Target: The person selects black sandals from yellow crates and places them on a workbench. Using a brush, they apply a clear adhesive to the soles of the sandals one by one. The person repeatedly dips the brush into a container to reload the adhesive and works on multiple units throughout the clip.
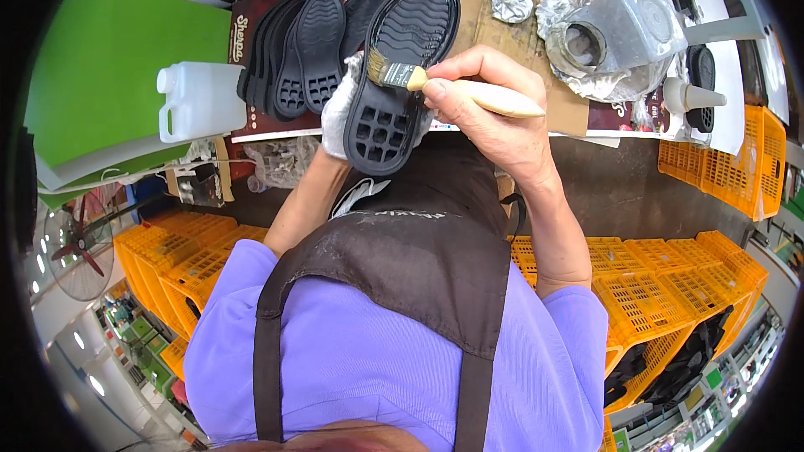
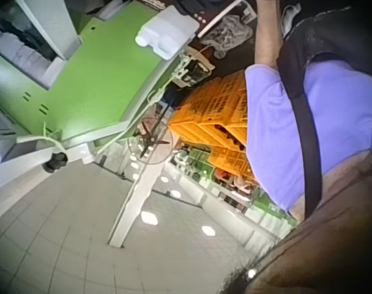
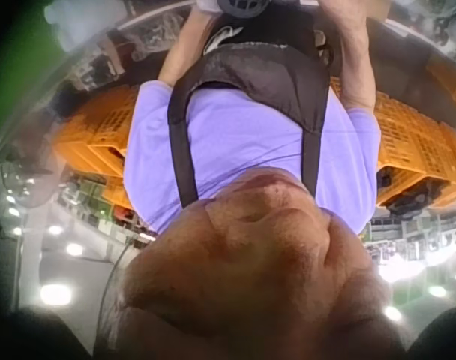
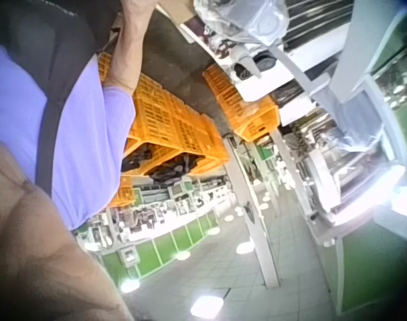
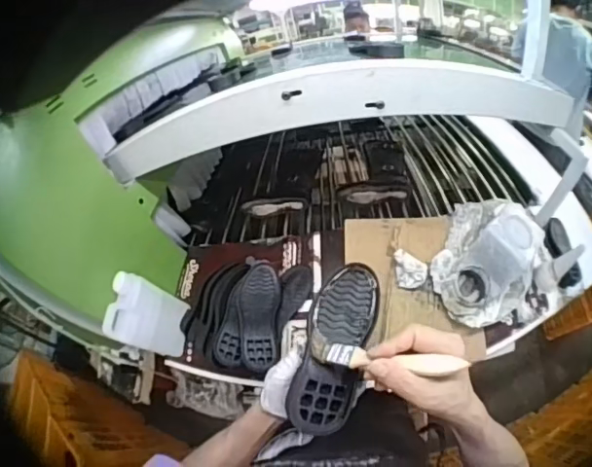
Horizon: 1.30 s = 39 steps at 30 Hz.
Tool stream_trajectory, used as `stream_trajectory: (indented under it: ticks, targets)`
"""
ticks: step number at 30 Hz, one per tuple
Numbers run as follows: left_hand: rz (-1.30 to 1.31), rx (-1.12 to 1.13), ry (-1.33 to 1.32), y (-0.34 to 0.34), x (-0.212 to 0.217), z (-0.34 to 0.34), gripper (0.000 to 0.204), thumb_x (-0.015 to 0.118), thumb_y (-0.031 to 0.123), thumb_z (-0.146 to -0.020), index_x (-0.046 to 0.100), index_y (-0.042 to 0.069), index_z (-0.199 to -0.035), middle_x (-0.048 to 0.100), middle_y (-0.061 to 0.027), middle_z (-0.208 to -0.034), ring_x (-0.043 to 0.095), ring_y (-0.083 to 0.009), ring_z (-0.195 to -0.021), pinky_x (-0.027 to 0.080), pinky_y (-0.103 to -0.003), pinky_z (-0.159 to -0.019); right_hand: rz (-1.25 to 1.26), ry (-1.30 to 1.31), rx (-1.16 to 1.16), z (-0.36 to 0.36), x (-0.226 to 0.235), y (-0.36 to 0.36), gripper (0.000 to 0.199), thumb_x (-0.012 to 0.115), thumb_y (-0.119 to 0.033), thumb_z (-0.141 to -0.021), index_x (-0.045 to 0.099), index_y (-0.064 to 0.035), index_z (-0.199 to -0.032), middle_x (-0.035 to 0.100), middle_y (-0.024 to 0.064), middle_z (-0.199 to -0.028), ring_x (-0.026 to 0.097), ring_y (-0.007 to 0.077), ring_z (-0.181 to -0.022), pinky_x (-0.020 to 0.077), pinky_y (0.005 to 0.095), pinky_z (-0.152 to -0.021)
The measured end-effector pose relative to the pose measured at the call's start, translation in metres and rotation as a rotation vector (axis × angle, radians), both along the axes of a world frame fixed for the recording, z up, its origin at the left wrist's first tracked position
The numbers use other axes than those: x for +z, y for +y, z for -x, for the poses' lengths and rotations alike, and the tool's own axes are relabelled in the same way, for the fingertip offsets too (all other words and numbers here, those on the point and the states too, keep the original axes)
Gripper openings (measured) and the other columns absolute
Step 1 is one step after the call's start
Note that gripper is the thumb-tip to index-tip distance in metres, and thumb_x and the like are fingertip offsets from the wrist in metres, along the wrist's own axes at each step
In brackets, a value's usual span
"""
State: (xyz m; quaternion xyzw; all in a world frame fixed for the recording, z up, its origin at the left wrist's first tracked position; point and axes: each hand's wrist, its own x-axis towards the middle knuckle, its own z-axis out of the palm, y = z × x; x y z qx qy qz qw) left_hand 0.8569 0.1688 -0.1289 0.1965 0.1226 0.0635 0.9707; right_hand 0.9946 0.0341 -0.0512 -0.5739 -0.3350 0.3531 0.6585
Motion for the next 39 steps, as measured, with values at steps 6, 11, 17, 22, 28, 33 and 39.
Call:
stream_trajectory:
  ticks: [6, 11, 17, 22, 28, 33, 39]
  targets:
    - [0.056, 0.116, 0.011, 0.000, 0.007, -0.003, 0.059, 0.027, 0.049, -0.094, 0.051, -0.001, -0.114, 0.060, -0.0159, -0.102, 0.061, -0.0241, -0.088, 0.051, -0.035, -0.080, -0.001, -0.099, -0.046, 0.011, -0.002, -0.002, 0.013, 0.067, -0.006, -0.079, 0.062, 0.0033, -0.086, 0.061, 0.0049, -0.073, 0.057, 0.0064, -0.061, 0.0448, 0.0180, -0.054]
    - [-0.101, 0.223, 0.091, 0.001, 0.011, -0.011, 0.055, 0.028, 0.047, -0.094, 0.051, 0.001, -0.114, 0.060, -0.0158, -0.100, 0.061, -0.0234, -0.086, 0.050, -0.034, -0.078, -0.004, -0.112, -0.013, 0.017, 0.004, -0.004, 0.013, 0.067, -0.006, -0.079, 0.062, 0.0033, -0.087, 0.062, 0.0050, -0.073, 0.056, 0.0063, -0.060, 0.0442, 0.0179, -0.053]
    - [-0.130, 0.284, 0.072, 0.003, 0.024, -0.014, 0.050, 0.031, 0.043, -0.095, 0.050, 0.002, -0.116, 0.061, -0.0143, -0.100, 0.061, -0.0228, -0.086, 0.050, -0.034, -0.078, -0.022, -0.087, 0.056, 0.018, 0.014, -0.005, 0.014, 0.066, -0.006, -0.079, 0.062, 0.0044, -0.087, 0.062, 0.0055, -0.073, 0.056, 0.0063, -0.059, 0.0441, 0.0177, -0.052]
    - [-0.275, 0.252, 0.075, 0.002, 0.041, -0.005, 0.037, 0.042, 0.029, -0.094, 0.048, 0.002, -0.118, 0.060, -0.0124, -0.103, 0.060, -0.0191, -0.088, 0.050, -0.033, -0.080, -0.015, -0.055, 0.157, 0.015, 0.031, -0.005, 0.014, 0.066, -0.006, -0.079, 0.061, 0.0049, -0.087, 0.063, 0.0068, -0.073, 0.057, 0.0068, -0.060, 0.0449, 0.0176, -0.053]
    - [-1.048, 0.055, 0.045, 0.005, 0.054, 0.010, 0.044, 0.062, 0.000, -0.077, 0.048, 0.001, -0.118, 0.058, -0.0084, -0.110, 0.059, -0.0159, -0.094, 0.051, -0.030, -0.083, -0.093, -0.046, 0.317, 0.002, 0.037, -0.001, 0.015, 0.066, -0.007, -0.078, 0.061, 0.0046, -0.086, 0.063, 0.0080, -0.074, 0.058, 0.0079, -0.060, 0.0456, 0.0177, -0.053]
    - [-0.152, -0.223, -0.007, 0.008, 0.059, 0.012, 0.030, 0.046, 0.008, -0.089, 0.048, 0.000, -0.117, 0.057, -0.0134, -0.112, 0.060, -0.0221, -0.096, 0.052, -0.036, -0.086, -0.098, 0.004, 0.484, -0.011, 0.036, 0.005, 0.019, 0.068, -0.011, -0.075, 0.061, 0.0042, -0.085, 0.063, 0.0100, -0.077, 0.059, 0.0113, -0.061, 0.0469, 0.0216, -0.055]
    - [-0.487, -0.381, 0.099, 0.009, 0.055, 0.011, 0.032, 0.040, 0.009, -0.093, 0.047, -0.003, -0.122, 0.055, -0.0164, -0.117, 0.059, -0.0228, -0.100, 0.051, -0.034, -0.088, -0.136, -0.051, 0.683, -0.031, 0.029, 0.017, 0.017, 0.070, -0.010, -0.074, 0.062, 0.0022, -0.084, 0.064, 0.0096, -0.079, 0.061, 0.0146, -0.074, 0.0477, 0.0253, -0.065]
